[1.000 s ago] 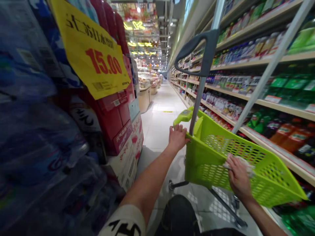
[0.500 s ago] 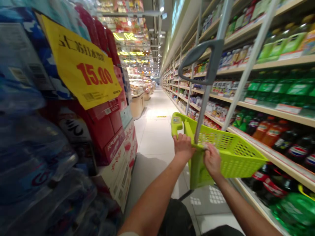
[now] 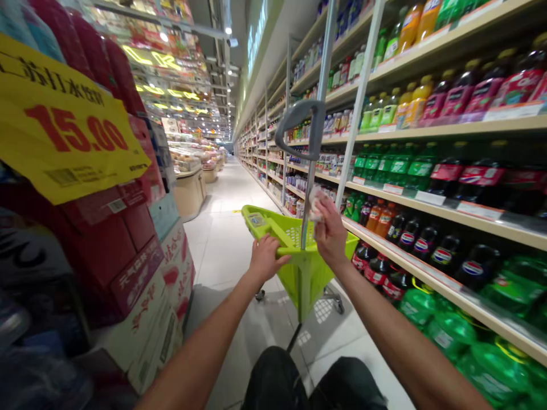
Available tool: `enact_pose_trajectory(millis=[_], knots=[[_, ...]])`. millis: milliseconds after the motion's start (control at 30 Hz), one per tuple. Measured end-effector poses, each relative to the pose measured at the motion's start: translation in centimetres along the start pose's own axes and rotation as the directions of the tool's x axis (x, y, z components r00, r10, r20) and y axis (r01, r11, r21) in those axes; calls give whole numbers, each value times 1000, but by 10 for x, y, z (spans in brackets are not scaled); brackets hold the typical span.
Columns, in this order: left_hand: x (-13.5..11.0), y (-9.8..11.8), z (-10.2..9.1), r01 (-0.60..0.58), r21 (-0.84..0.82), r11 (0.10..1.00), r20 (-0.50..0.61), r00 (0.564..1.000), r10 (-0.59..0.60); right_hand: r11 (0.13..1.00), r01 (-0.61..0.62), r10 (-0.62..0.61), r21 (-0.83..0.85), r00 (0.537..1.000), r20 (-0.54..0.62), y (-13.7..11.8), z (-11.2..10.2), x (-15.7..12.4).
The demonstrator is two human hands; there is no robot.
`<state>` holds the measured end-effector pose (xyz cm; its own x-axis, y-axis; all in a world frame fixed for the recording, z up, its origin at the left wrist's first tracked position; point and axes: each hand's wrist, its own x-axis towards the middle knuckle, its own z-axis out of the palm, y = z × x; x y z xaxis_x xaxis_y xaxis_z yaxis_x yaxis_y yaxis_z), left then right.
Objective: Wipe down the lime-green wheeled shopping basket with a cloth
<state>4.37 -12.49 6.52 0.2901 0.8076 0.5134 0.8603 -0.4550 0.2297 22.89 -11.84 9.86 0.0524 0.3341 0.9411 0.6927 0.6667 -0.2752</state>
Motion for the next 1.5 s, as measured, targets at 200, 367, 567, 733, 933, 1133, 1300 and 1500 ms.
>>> enact_pose_trajectory(millis=[200, 367, 567, 733, 933, 1133, 1300, 1500], knots=[[-12, 32, 12, -74, -51, 996, -5, 997, 74, 958, 285, -281, 35, 904, 323, 18, 4, -17], [-11, 44, 17, -154, -207, 966, 8, 987, 159, 960, -278, 278, -27, 944, 178, 24, -19, -82], [7, 26, 12, 81, -160, 984, -123, 987, -101, 922, -386, 364, 20, 885, 290, -12, -36, -59], [3, 39, 22, 115, -103, 988, -102, 987, -125, 976, -30, 120, -215, 900, 420, -26, -28, -57], [-10, 66, 10, 112, -241, 964, -26, 992, -122, 938, -44, 159, -345, 937, 310, -6, -40, -68], [12, 91, -3, -7, -403, 915, -132, 990, -50, 822, -499, 430, 276, 860, 275, -14, -1, -49], [11, 74, -1, -53, -56, 997, -83, 995, 48, 888, -445, 412, 116, 883, 225, 3, -17, -46], [-3, 24, -13, 180, -72, 981, -218, 957, -191, 879, 59, 157, -472, 901, 404, 22, -34, -58]])
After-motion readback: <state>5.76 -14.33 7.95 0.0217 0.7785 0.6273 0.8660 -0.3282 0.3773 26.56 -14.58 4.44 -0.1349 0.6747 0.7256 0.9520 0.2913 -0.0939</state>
